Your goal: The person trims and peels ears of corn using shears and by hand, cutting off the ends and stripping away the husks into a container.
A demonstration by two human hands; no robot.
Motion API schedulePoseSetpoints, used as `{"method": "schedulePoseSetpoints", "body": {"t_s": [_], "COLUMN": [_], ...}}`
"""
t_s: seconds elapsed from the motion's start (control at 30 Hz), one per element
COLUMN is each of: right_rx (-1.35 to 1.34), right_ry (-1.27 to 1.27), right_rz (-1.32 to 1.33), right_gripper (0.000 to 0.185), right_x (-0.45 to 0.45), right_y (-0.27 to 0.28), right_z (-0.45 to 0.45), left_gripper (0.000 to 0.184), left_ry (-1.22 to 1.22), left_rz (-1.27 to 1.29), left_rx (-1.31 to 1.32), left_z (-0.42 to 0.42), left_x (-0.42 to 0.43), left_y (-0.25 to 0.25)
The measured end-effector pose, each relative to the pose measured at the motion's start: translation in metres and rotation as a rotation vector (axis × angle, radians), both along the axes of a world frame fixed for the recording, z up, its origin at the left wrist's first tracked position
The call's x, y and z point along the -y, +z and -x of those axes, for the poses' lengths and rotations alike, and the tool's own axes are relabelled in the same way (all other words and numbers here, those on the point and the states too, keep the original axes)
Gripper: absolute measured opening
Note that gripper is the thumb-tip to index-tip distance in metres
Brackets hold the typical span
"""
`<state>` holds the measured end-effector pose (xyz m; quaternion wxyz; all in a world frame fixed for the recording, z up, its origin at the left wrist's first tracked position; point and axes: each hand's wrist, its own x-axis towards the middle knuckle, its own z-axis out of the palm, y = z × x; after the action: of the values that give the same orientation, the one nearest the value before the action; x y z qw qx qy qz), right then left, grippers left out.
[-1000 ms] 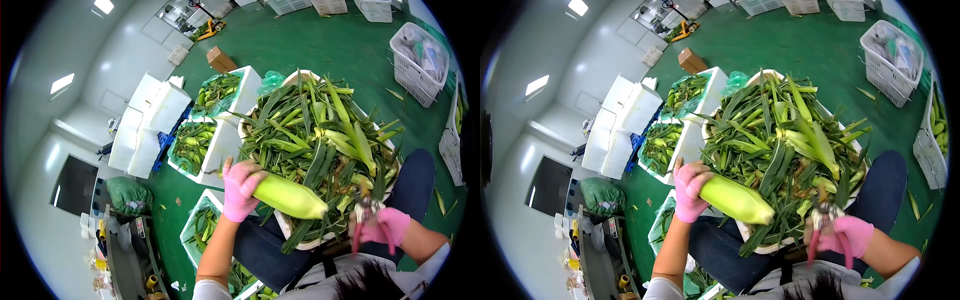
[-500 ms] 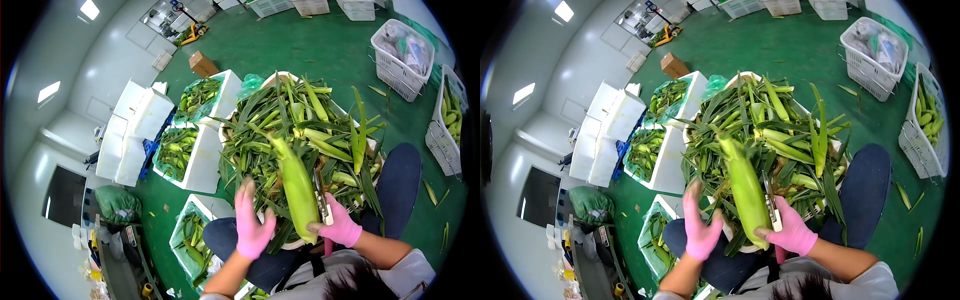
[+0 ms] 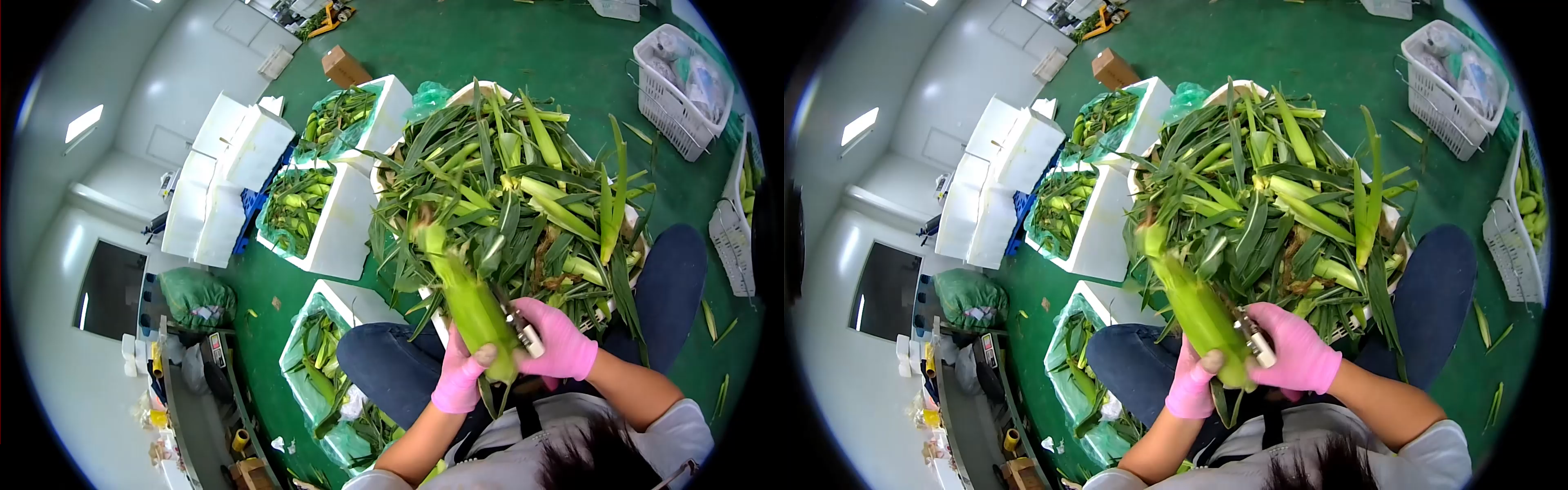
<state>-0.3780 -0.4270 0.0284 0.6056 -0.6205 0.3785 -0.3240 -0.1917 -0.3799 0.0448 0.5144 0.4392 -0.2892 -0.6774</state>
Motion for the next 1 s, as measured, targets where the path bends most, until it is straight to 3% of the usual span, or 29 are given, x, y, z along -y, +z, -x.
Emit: {"method": "schedulePoseSetpoints", "body": {"t_s": [0.1,0.13,0.2,0.27,0.3,0.4,0.43,0.5,0.53,0.6,0.63,0.7,0.77,0.83,0.87,1.0], "right_rx": [-0.036,-0.012,0.04,0.086,0.08,-0.342,-0.545,-0.941,-0.975,-0.518,-0.288,-0.043,-0.164,-0.164,-0.169,-0.248], "right_ry": [0.046,0.026,-0.009,-0.129,-0.187,-0.108,-0.181,-0.386,-0.421,-0.236,-0.142,0.087,0.201,0.244,0.248,0.301], "right_rz": [-0.22,-0.316,-0.495,-0.198,-0.079,-0.059,0.452,0.783,0.777,0.283,0.037,-0.139,0.01,-0.089,-0.03,0.521], "right_gripper": [0.049,0.047,0.045,0.046,0.048,0.044,0.044,0.048,0.056,0.065,0.069,0.082,0.089,0.092,0.094,0.089], "right_x": [0.0,0.0,0.003,0.007,0.009,0.045,0.057,0.064,0.06,0.041,0.031,0.014,0.006,0.01,0.011,0.035], "right_y": [0.017,0.022,0.038,0.014,0.011,0.074,0.053,0.051,0.057,0.081,0.087,0.067,0.042,0.052,0.044,0.03], "right_z": [0.001,0.005,0.011,0.021,0.025,0.037,0.036,0.037,0.035,0.035,0.035,0.028,0.017,0.013,0.013,0.02], "left_gripper": [0.098,0.087,0.073,0.056,0.05,0.062,0.067,0.076,0.08,0.092,0.093,0.094,0.09,0.088,0.095,0.09], "left_ry": [-0.034,0.038,0.162,0.056,0.116,0.15,0.125,0.137,0.182,0.279,0.281,0.266,0.175,0.078,-0.039,-0.411], "left_rz": [-0.011,0.029,-0.191,-0.119,-0.11,-0.007,0.014,0.065,0.1,0.23,0.239,0.243,0.246,0.282,0.277,0.072], "left_rx": [-0.023,0.015,-0.247,-0.834,-0.877,-0.653,-0.505,-0.152,0.05,0.404,0.427,0.474,0.51,0.611,0.663,0.247], "left_z": [-0.01,-0.007,-0.015,-0.035,-0.039,-0.056,-0.063,-0.065,-0.06,-0.053,-0.052,-0.052,-0.055,-0.06,-0.067,-0.088], "left_x": [-0.002,-0.005,-0.001,0.001,0.003,0.009,0.007,0.004,0.0,-0.001,-0.001,-0.008,-0.013,-0.016,-0.018,-0.013], "left_y": [-0.011,-0.014,-0.011,-0.023,-0.018,-0.017,-0.017,-0.014,-0.009,0.001,0.004,0.005,0.004,-0.001,0.0,0.013]}}
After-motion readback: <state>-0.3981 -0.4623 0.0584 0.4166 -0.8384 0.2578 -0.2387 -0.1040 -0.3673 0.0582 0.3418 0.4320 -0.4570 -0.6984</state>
